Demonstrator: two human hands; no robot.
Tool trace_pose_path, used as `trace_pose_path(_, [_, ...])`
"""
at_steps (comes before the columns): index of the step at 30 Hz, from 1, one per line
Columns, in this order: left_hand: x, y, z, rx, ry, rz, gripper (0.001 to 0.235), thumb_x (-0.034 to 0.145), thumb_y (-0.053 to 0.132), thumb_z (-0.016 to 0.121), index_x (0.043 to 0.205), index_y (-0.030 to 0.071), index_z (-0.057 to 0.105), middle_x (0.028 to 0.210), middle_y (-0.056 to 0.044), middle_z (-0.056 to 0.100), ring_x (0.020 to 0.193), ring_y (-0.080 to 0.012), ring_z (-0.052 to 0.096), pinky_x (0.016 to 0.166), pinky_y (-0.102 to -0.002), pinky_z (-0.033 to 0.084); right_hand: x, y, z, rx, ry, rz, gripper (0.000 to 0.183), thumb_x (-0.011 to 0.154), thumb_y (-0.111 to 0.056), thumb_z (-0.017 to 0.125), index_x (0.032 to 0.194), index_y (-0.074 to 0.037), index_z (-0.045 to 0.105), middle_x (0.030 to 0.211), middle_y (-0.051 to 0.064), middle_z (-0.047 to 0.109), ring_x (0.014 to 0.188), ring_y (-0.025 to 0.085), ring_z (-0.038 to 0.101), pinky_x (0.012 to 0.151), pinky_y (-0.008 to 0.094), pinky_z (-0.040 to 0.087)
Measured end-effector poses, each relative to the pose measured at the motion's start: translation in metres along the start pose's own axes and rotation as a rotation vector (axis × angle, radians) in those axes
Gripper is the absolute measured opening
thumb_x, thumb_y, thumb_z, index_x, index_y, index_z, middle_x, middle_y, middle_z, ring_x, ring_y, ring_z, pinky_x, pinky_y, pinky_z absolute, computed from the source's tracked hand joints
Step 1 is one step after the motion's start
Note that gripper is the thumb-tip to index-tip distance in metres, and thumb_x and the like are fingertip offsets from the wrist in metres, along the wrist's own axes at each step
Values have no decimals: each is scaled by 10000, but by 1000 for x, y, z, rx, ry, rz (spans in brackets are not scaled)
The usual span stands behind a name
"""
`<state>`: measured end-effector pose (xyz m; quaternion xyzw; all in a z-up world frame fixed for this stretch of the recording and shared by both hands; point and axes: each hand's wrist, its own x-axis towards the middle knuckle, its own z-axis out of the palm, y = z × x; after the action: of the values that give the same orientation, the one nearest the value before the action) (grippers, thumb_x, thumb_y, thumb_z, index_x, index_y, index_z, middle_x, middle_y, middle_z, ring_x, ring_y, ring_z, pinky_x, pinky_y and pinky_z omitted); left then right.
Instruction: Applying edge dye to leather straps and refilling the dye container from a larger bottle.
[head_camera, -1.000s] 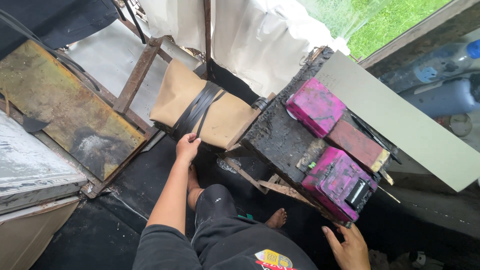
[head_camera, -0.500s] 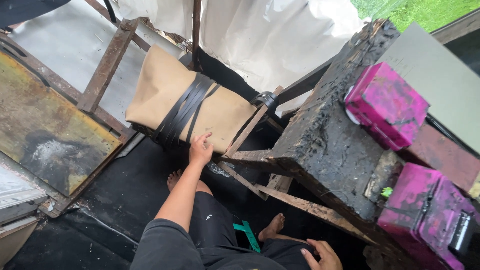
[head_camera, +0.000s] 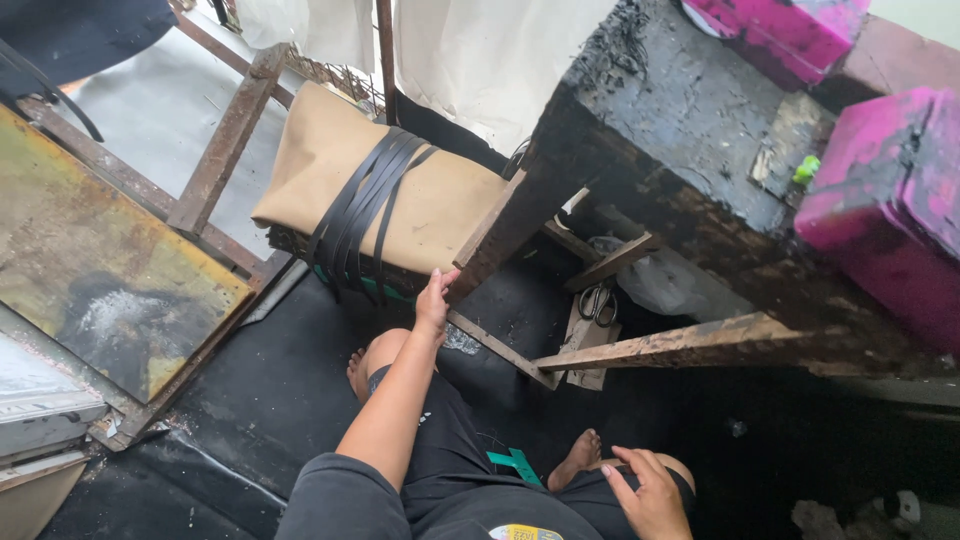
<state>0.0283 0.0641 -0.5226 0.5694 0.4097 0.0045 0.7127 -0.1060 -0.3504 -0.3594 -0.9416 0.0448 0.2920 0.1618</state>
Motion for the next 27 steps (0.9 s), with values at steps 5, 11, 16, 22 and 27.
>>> trace_pose_path(5, [8,36,-41,548,314,318,603,1004,528,453,757,142,845,809,-126,775,800,-365,716,677,-506,512,-15,25,22,25,7,95,441,886,-448,700,1296,-288,734,1320,-98,709,1218,105,644,1054,267,525])
trace_pose_path(11, [46,56,-73,546,430,5,347,969,350,668,1246,198,524,1422,-107,458,1305,-377,503,1035,-537,458,-22,19,9,-36,-52,262,484,891,-500,689,1351,-350,697,1341,-129,712,1172,74,693,1016,222,553])
trace_pose_path(16, [53,46,-85,606,493,241,371,941,447,656,1146,150,568,1181,-93,580,1082,-347,610,844,-514,518,-19,2,-3,-118,-76,240,462,913,-491,670,1359,-372,670,1347,-172,696,1219,29,661,1060,221,510])
trace_pose_path(22, [101,41,-117,737,904,484,514,972,323,702,1451,183,579,1397,-62,519,1172,-369,511,921,-533,429,20,21,0,-170,-244,150,547,902,-533,707,1411,-349,626,1447,-125,639,1340,34,605,1136,248,500])
trace_pose_path(27, [125,33,-144,863,734,496,325,932,331,747,1246,248,763,1311,35,604,1177,-279,539,984,-475,408,32,21,6,-157,-238,141,547,894,-568,694,1393,-346,651,1410,-131,672,1342,27,610,1189,250,442])
